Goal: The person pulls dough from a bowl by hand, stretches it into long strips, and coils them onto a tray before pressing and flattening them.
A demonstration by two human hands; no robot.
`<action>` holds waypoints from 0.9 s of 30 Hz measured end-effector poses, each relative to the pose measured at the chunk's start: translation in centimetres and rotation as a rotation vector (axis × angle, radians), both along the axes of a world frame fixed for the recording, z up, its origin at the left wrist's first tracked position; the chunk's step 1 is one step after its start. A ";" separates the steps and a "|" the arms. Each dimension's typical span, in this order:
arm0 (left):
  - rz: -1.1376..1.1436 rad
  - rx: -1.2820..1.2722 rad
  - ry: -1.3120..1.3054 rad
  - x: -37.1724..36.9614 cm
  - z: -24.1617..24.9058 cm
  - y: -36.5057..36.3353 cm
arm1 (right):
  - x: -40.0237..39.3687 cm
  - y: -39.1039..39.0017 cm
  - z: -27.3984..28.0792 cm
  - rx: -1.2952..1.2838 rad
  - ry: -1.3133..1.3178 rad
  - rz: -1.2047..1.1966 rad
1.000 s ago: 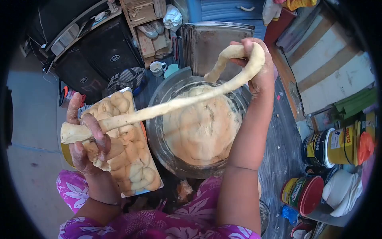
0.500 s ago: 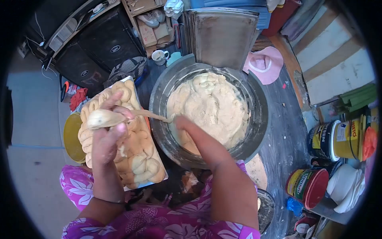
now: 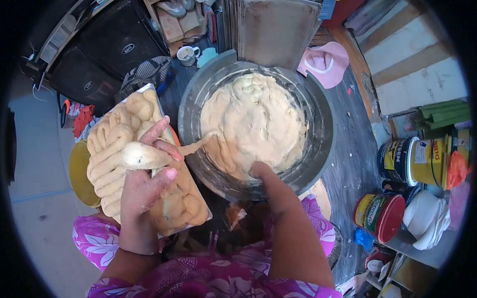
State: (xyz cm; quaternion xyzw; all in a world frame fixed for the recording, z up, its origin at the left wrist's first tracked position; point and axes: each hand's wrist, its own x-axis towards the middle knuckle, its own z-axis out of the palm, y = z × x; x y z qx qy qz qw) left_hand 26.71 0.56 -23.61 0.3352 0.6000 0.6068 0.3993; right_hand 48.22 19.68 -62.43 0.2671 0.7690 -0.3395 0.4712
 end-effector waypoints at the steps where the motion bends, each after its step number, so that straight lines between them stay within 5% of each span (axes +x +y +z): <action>1: -0.005 -0.005 -0.011 0.2 0.1 0.0 | 0.8 -0.2 -0.9 0.094 -0.092 0.055; 6: 0.039 -0.078 -0.136 0.7 0.4 0.0 | -0.4 -8.8 -1.3 0.588 -0.002 -0.447; 10: 0.030 -0.039 -0.067 1.0 -0.3 0.0 | -1.8 -10.1 -0.7 0.699 0.054 -0.604; 17: 0.063 -0.068 0.035 0.6 0.6 -0.2 | -0.1 -5.0 -2.8 0.261 0.019 -0.279; 19: 0.069 -0.116 0.104 0.1 -0.1 -0.2 | 0.3 -2.8 -7.2 -0.431 0.018 -0.495; 21: 0.124 -0.058 0.019 0.1 -0.8 0.0 | -2.3 -0.4 -3.9 -0.380 0.690 -0.349; 23: 0.122 -0.051 0.052 0.0 -1.7 0.2 | -7.2 -0.8 3.6 -0.544 0.603 -0.921; 25: 0.122 -0.039 0.094 0.0 -1.7 0.5 | -10.6 -0.4 7.3 -0.558 0.597 -0.812; 27: 0.104 -0.132 -0.020 0.4 -1.2 0.8 | -13.9 1.1 6.4 0.157 0.783 -0.174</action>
